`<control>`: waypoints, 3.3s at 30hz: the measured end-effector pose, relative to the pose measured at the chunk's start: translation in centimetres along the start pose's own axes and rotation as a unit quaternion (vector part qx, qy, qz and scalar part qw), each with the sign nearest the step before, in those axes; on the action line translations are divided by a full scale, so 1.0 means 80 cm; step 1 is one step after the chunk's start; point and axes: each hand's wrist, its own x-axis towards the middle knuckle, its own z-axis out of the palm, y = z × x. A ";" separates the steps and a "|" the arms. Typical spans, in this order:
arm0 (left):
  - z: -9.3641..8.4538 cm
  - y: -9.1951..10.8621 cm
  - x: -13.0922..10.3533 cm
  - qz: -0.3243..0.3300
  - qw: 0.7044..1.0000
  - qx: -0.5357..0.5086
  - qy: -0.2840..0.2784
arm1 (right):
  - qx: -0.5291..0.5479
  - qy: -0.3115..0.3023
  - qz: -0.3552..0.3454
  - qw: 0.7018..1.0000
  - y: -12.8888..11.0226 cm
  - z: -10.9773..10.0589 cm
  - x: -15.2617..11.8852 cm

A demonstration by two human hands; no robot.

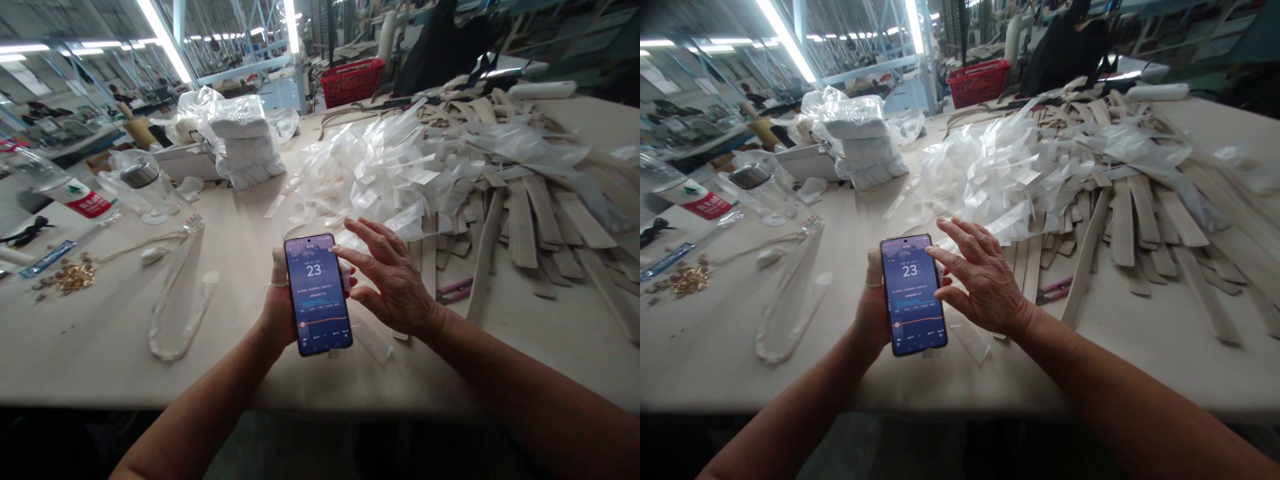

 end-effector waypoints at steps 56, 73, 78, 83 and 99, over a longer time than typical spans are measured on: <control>-0.005 0.003 -0.004 -0.004 0.999 -0.042 0.010 | 0.027 0.003 -0.012 1.000 -0.002 -0.002 0.000; 0.004 0.010 -0.002 0.015 0.996 -0.054 0.069 | 0.053 -0.028 0.010 0.998 -0.002 -0.002 -0.001; 0.007 0.010 -0.001 0.024 0.995 -0.058 0.075 | 0.056 -0.036 0.020 0.998 -0.002 -0.002 -0.001; 0.004 0.008 -0.001 0.012 0.995 -0.079 0.067 | 0.060 -0.040 0.022 0.997 -0.003 -0.002 -0.002; 0.002 0.006 -0.003 -0.011 0.994 -0.093 0.050 | 0.079 -0.071 -0.013 0.994 -0.007 0.001 -0.002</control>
